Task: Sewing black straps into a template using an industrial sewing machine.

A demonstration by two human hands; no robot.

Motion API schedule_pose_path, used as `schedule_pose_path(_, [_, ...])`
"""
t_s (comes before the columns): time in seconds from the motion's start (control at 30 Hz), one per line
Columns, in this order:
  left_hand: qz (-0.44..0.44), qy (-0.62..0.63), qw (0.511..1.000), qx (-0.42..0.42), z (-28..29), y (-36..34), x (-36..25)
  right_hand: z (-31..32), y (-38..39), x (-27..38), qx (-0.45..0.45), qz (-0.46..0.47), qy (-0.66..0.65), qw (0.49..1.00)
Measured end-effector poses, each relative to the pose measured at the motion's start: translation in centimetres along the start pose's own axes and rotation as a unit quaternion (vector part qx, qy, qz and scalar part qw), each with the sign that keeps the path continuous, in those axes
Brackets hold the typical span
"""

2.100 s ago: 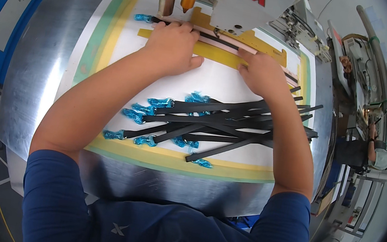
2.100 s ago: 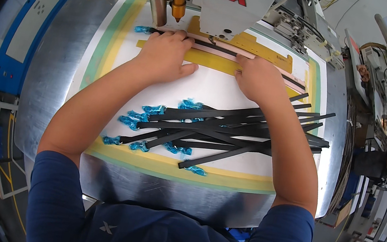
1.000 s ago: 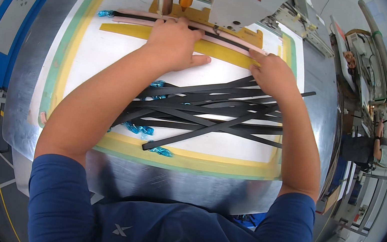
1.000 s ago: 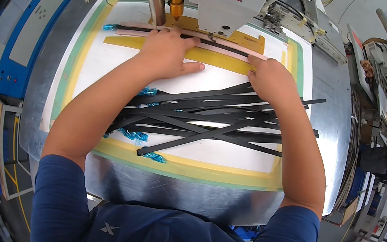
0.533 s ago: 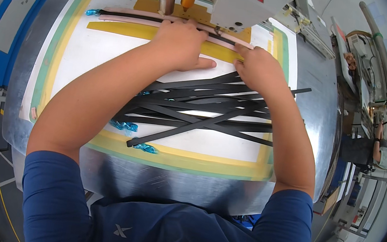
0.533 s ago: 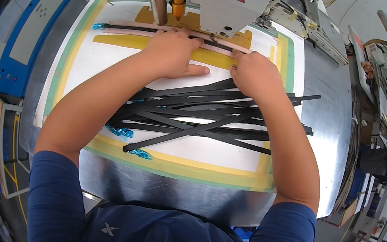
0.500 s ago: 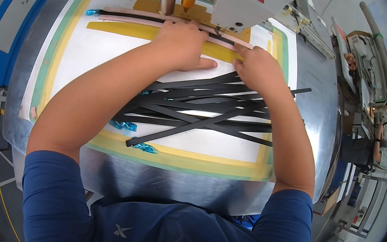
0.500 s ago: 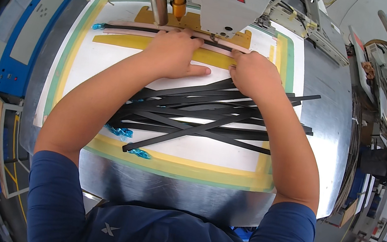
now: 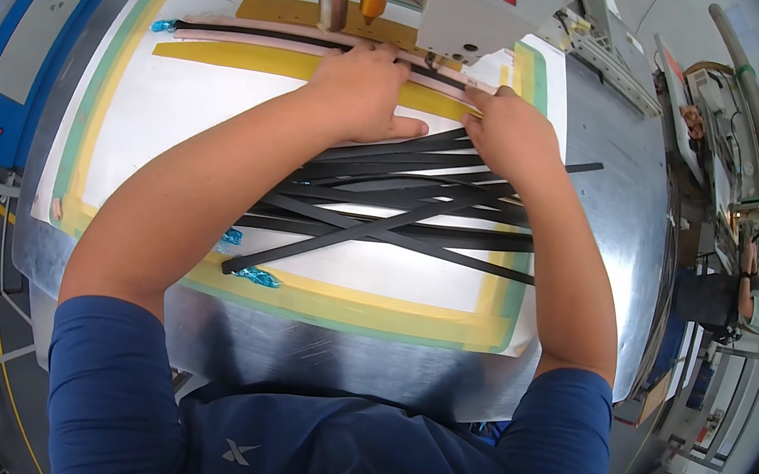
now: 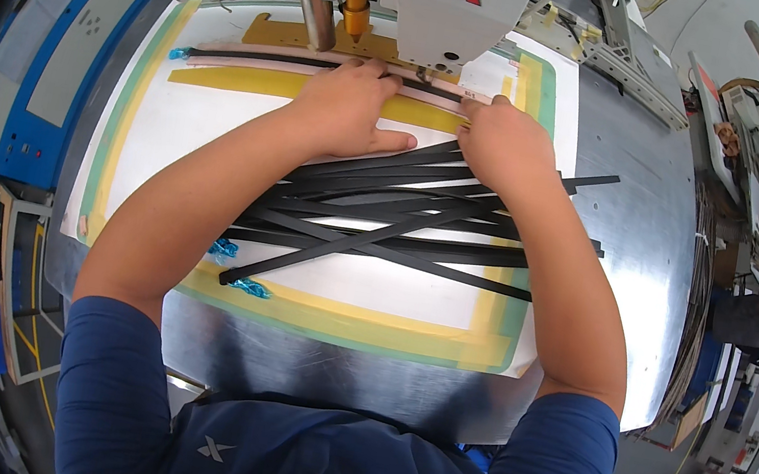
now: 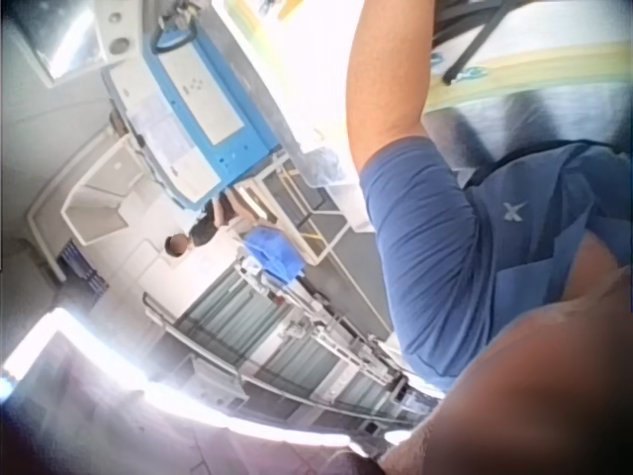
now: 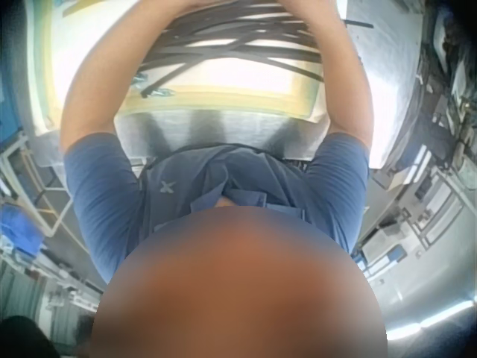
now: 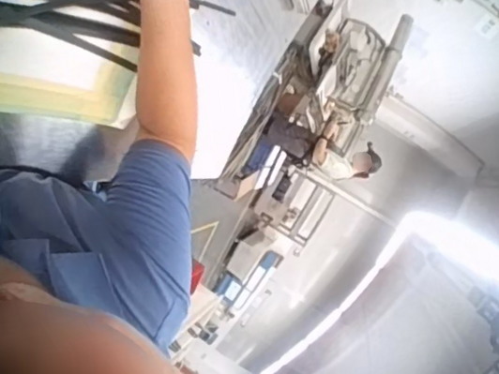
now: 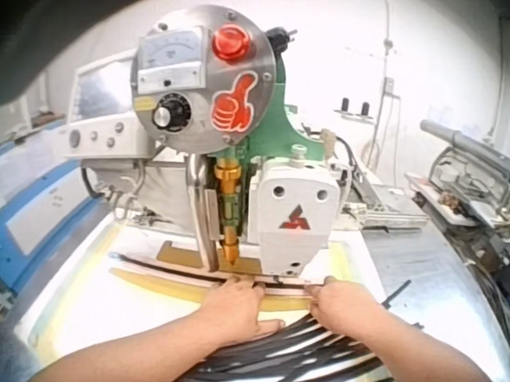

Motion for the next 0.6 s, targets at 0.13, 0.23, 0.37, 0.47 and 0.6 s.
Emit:
schedule_pose_path(0.13, [-0.015, -0.003, 1.000, 0.007, -0.2, -0.7, -0.8, -0.3, 0.5, -1.4, -0.022, 0.005, 0.000, 1.000])
schedule_pose_path(0.23, [-0.011, -0.011, 1.000, 0.012, 0.2, -0.7, -1.4, -0.6, 0.7, -1.6, -0.039, 0.008, -0.013, 0.999])
schedule_pose_path(0.37, [-0.001, -0.014, 1.000, 0.007, 0.5, -0.6, -2.4, -0.8, 1.0, -1.7, -0.055, 0.015, -0.042, 0.998])
schedule_pose_path(0.47, [-0.013, -0.003, 1.000, -0.017, 0.0, -1.0, -3.3, -0.8, 1.1, -1.8, -0.071, 0.011, -0.066, 0.995])
schedule_pose_path(0.6, [-0.013, 0.002, 1.000, -0.017, -0.4, -1.4, -4.0, -0.9, 0.9, -2.0, -0.091, 0.030, -0.072, 0.993])
Point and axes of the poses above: each hand's wrist, its own y-axis away from the middle knuckle, its own z-axis out of the back of the hand, x = y × z, the point moved 7 cm from there along -y, towards the middle knuckle, and after that the axes turned 7 degrees about -y, right-handed, at the moved point
